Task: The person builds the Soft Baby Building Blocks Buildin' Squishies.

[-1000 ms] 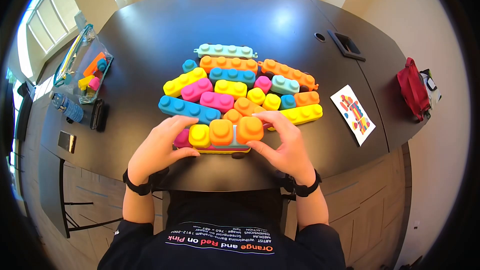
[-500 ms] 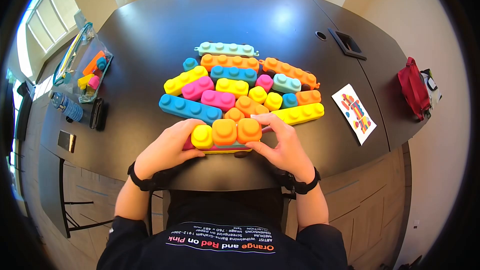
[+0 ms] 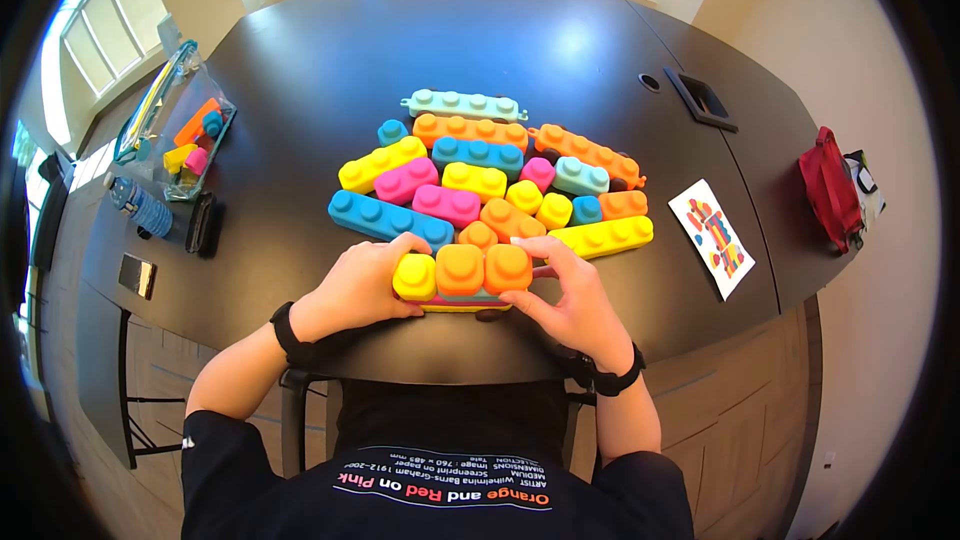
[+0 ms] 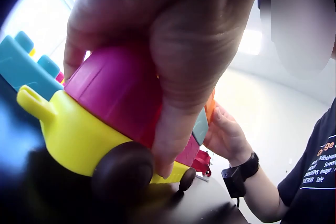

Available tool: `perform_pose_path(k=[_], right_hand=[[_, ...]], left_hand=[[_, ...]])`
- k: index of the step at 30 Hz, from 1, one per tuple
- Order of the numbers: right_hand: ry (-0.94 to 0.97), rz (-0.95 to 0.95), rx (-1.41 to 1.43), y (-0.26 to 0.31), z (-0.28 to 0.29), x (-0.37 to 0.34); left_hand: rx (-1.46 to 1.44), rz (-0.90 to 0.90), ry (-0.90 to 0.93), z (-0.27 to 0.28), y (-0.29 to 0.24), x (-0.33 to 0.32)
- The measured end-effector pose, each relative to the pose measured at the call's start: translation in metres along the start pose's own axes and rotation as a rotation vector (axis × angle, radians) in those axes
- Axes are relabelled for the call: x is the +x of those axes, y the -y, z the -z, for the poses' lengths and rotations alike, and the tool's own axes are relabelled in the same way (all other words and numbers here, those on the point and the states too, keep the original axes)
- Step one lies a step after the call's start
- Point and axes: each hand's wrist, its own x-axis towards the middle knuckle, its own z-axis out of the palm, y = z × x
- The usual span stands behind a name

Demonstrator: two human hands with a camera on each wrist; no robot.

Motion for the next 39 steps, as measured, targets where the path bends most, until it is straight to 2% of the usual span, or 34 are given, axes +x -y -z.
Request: perform_pose_path(k=[6, 8, 9, 11, 12, 14, 16, 18, 21, 22, 27, 31, 39], right_hand=[[0.034, -0.018, 0.016, 0.007, 0.0, 0.001], [0.01, 0.006, 0.21, 0.008, -0.002, 0.002], [0.012, 0.01, 0.211, 0.007, -0.002, 0.002], [-0.07, 0.103, 0.254, 0.004, 0.001, 0.001], [-0.069, 0.106, 0.256, 0.002, 0.003, 0.001], [-0.087, 0.084, 0.251, -0.002, 0.007, -0.001], [-0.075, 0.081, 0.226, -0.006, 0.01, -0.002], [-0.063, 0.079, 0.198, -0.006, 0.009, 0.0], [-0.031, 0.048, 0.177, 0.004, 0.007, 0.003], [-0.018, 0.054, 0.151, 0.006, 0.006, 0.003], [0.027, 0.073, 0.062, 0.012, 0.006, 0.007], [0.062, 0.069, 0.031, 0.013, 0.002, 0.008], [0.044, 0.026, 0.042, 0.009, 0.002, 0.006]], left_hand=[[-0.015, -0.003, 0.021, 0.004, 0.002, -0.003], [-0.147, 0.001, 0.019, 0.006, 0.007, -0.008], [-0.145, 0.003, 0.016, 0.009, 0.008, -0.013], [-0.231, 0.011, -0.087, 0.021, 0.008, -0.023], [-0.229, 0.012, -0.09, 0.029, 0.011, -0.028], [-0.309, 0.048, -0.242, 0.049, 0.017, -0.038], [-0.246, 0.046, -0.343, 0.072, 0.028, -0.044], [-0.37, 0.046, -0.477, 0.093, 0.042, -0.044], [-0.238, 0.187, -0.541, 0.132, 0.07, -0.042], [-0.146, 0.237, -0.547, 0.141, 0.085, -0.039], [0.038, 0.217, -0.535, 0.149, 0.153, -0.022], [0.146, 0.274, -0.462, 0.135, 0.162, -0.011], [0.07, 0.289, -0.446, 0.114, 0.161, 0.003]])
